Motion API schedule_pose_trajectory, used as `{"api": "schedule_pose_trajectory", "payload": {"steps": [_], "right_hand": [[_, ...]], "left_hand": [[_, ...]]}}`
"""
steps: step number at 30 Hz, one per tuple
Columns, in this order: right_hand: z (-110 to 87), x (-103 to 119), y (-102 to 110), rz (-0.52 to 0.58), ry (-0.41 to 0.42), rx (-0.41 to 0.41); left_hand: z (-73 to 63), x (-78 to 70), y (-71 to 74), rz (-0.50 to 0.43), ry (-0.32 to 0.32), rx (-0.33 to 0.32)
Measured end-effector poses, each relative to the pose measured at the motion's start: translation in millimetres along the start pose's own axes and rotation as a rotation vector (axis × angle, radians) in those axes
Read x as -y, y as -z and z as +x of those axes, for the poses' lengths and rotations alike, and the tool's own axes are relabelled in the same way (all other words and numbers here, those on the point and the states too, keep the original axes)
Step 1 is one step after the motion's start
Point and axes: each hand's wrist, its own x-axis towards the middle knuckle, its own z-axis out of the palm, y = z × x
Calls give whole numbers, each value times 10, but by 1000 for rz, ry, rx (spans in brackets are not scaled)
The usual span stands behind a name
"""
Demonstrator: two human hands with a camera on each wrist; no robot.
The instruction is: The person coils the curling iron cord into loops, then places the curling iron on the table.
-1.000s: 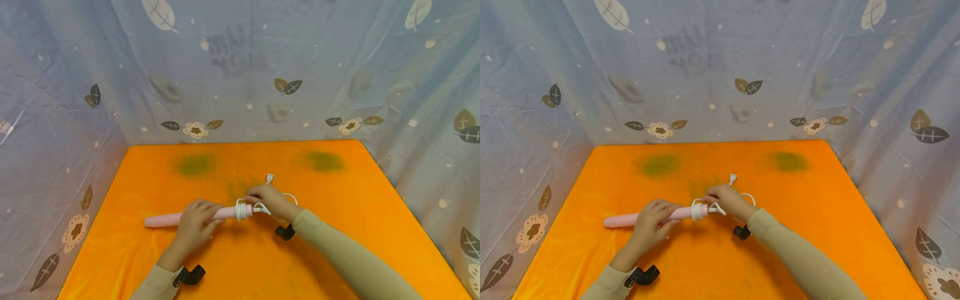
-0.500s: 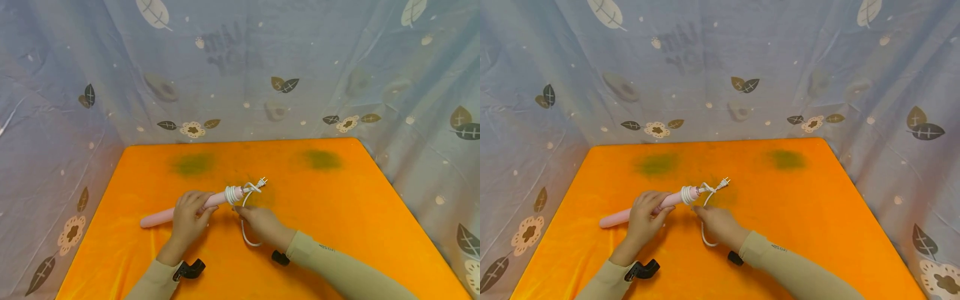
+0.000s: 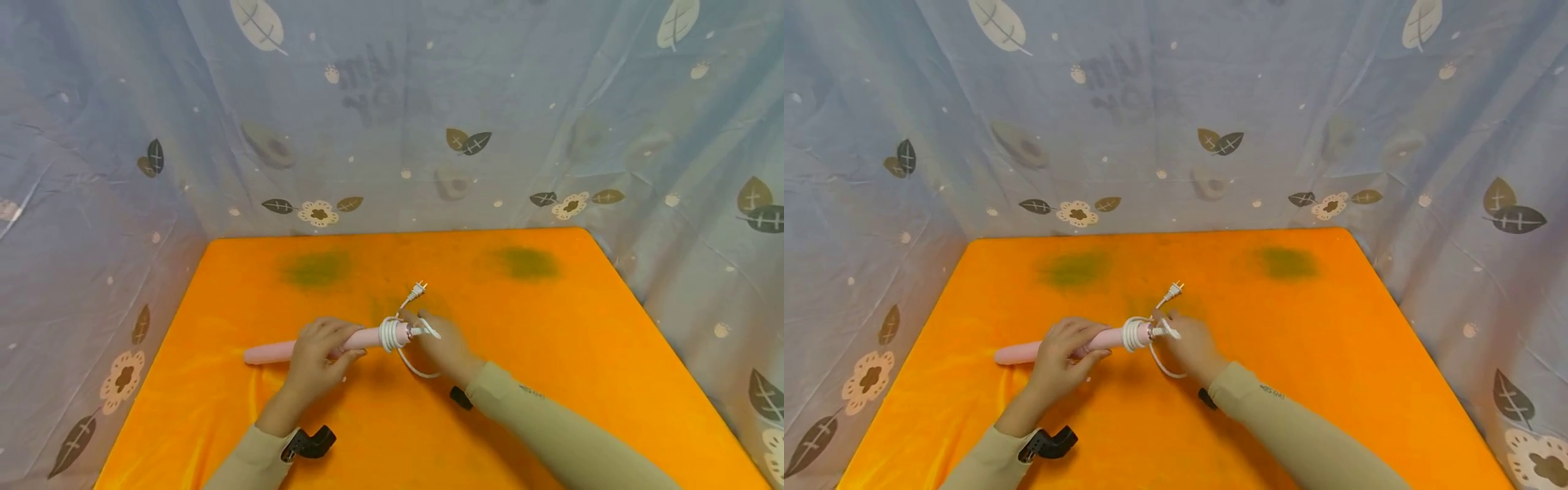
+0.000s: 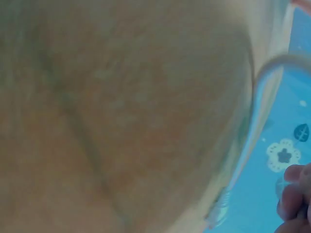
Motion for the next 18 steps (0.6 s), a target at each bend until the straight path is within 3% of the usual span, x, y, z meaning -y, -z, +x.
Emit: {"api": "schedule_pose_trajectory", "payload": {"steps": [1,2,6,10,13,18], "right_hand": [[-3,-18,-7,-48,-9,15],[-8,-34,-20,-165,78,-13],[-68,7,-121,-276,173,-46],[-96,117,-212,-379,357,-174],[-99,231,-175,-335,430,-180],[-82,353,-34,-178,350,-56]], "left_hand": [[-13,-1,-11,8,-11,12],[-25,-2,-21,16,-18,20],[-31,-6,-26,6,-11,6],[21,-18,-7,-16,15,-20],[70,-22,-4,-25,44,-57],[143,-20,-7,-35,90,-113]]}}
